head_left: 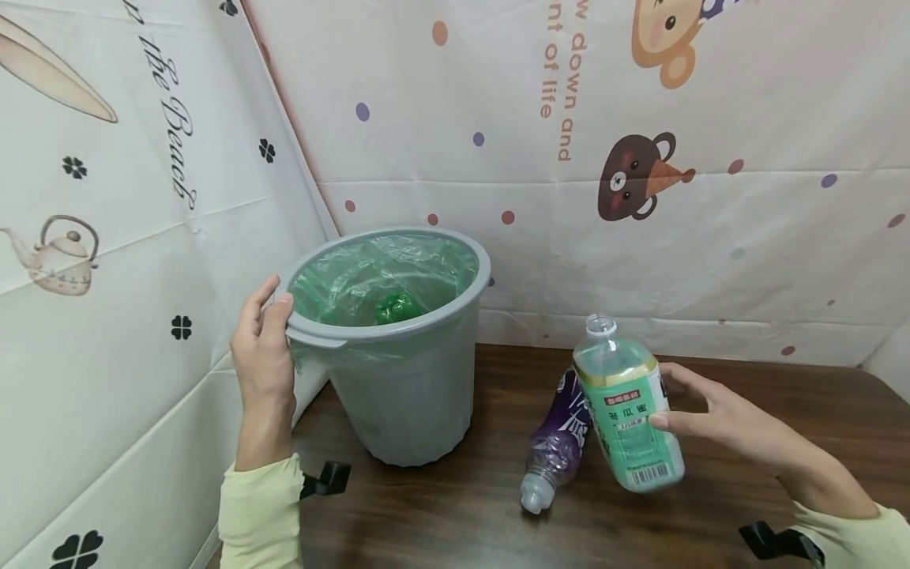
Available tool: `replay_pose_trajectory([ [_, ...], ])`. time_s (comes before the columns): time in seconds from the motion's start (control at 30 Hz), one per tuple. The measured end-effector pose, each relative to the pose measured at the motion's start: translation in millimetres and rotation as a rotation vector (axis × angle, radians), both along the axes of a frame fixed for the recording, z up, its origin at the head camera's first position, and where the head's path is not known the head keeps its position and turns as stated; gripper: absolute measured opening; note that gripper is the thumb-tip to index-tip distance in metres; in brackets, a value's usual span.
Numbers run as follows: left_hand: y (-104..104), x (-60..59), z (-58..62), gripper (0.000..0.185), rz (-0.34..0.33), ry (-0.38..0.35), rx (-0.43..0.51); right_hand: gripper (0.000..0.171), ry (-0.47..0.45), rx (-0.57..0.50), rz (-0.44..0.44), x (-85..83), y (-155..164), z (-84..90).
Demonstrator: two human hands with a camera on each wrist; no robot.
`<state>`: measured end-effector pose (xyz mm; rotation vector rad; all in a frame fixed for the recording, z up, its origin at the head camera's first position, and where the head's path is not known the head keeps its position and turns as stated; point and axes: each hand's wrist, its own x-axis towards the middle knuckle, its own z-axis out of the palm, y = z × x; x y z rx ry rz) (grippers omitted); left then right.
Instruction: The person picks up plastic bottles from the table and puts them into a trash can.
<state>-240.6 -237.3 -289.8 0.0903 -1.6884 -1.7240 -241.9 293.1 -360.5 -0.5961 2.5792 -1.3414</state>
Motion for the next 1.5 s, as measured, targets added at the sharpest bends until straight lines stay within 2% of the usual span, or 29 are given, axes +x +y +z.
replay_pose_trajectory([
  [0.17,0.3,0.3,0.8,0.045,0.000,0.006,-0.002,0.072,-0.091,-0.056,-0.028,-1.7,-2.1,1.0],
  [0.3,0.3,0.5,0.9,0.045,-0.001,0.008,-0.002,0.080,-0.188,-0.140,-0.050,-2.6,-5.2,3.2],
  [0.43,0.3,1.0,1.0,0.046,0.001,0.005,-0.007,0.079,-0.256,-0.251,-0.045,-4.2,-8.8,3.0],
  [0.63,0.2,1.9,0.6,0.046,0.002,-0.004,-0.008,0.069,-0.260,-0.378,-0.022,-6.8,-14.0,-2.6],
  [0.93,0.5,0.6,0.2,0.046,0.004,0.002,-0.012,0.064,-0.268,-0.478,0.026,-9.1,-16.2,-4.8],
  [1.3,-0.5,1.3,0.9,0.045,0.014,-0.004,-0.025,0.061,-0.275,-0.523,0.038,-14.7,-18.6,-3.4],
  [1.5,-0.6,1.7,0.6,0.046,0.010,0.006,-0.033,0.051,-0.286,-0.553,0.059,-16.5,-24.2,-1.0],
])
